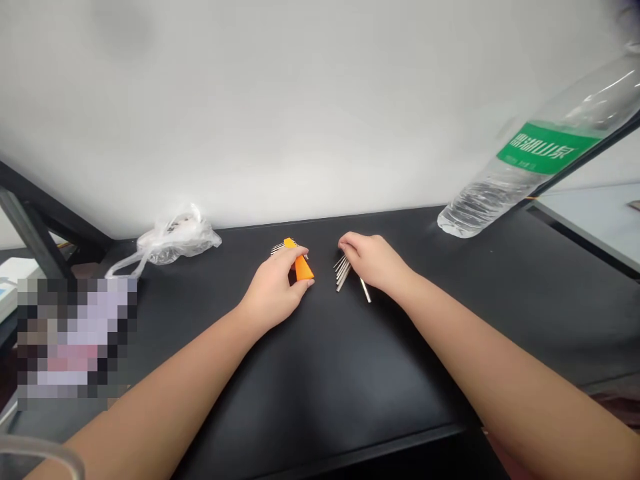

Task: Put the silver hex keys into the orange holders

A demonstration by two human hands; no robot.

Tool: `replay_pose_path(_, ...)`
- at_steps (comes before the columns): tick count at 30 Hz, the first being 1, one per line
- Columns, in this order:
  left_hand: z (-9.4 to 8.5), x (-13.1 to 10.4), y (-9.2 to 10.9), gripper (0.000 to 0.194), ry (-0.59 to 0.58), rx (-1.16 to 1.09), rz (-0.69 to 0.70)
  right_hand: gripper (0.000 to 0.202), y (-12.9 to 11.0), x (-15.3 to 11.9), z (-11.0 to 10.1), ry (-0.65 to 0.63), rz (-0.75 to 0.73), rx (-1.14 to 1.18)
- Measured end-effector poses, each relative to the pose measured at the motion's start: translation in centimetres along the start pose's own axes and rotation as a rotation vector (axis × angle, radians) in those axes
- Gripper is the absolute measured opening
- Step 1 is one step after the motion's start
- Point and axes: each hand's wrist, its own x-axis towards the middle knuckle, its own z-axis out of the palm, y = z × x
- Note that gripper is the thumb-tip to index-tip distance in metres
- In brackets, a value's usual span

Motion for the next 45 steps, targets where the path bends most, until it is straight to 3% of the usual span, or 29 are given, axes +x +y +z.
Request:
replay_pose_path(9, 0.2, 0.0, -0.2, 0.046, -0.004, 0.019, 0.023, 0.027, 0.0, -0.1, -0.3, 0.024, -0.048, -0.275)
replay_pose_path(14, 0.1, -0.1, -0.3, 0.045, -0.018, 0.023, 0.008, 0.021, 0.7, -0.8, -2.6, -0.005, 0.060, -0.303)
replay_pose_path(16, 0.1, -0.1, -0.2, 0.045, -0.024, 0.032, 0.000, 0.022, 1.0, -1.4, -4.0, -0.043, 0.049, -0.282)
replay_pose_path(21, 0.0, -0.1, -0.1, 0.045, -0.028, 0.045, -0.002, 0.020, 1.1, -2.2, -6.0, -0.291, -0.115, -0.179)
replay_pose_path(25, 0.1, 0.0, -0.1, 0.045, -0.031, 0.054, 0.001, 0.007, 1.3, -1.8, -5.3, -0.343, -0.159, -0.179)
replay_pose_path(31, 0.1, 0.0, 0.0, 0.047, -0.028, 0.075, 0.001, 0.007, 1.6, -1.6, -4.4, -0.228, -0.070, -0.221)
replay_pose_path(34, 0.1, 0.0, 0.0, 0.047, -0.030, 0.083, 0.007, 0.044, 1.7, -1.6, -4.2, -0.166, -0.150, -0.170)
replay_pose_path(36, 0.1, 0.0, 0.0, 0.047, -0.032, 0.085, 0.009, 0.058, 1.8, -1.5, -3.9, -0.181, -0.256, -0.150)
replay_pose_path(39, 0.2, 0.0, 0.0, 0.047, -0.023, 0.085, 0.012, 0.050, 1.8, -1.0, -3.5, -0.221, -0.310, -0.140)
replay_pose_path(45, 0.2, 0.0, 0.0, 0.047, -0.010, 0.072, 0.017, 0.027, 0.2, -1.5, -3.5, -0.231, -0.254, -0.150)
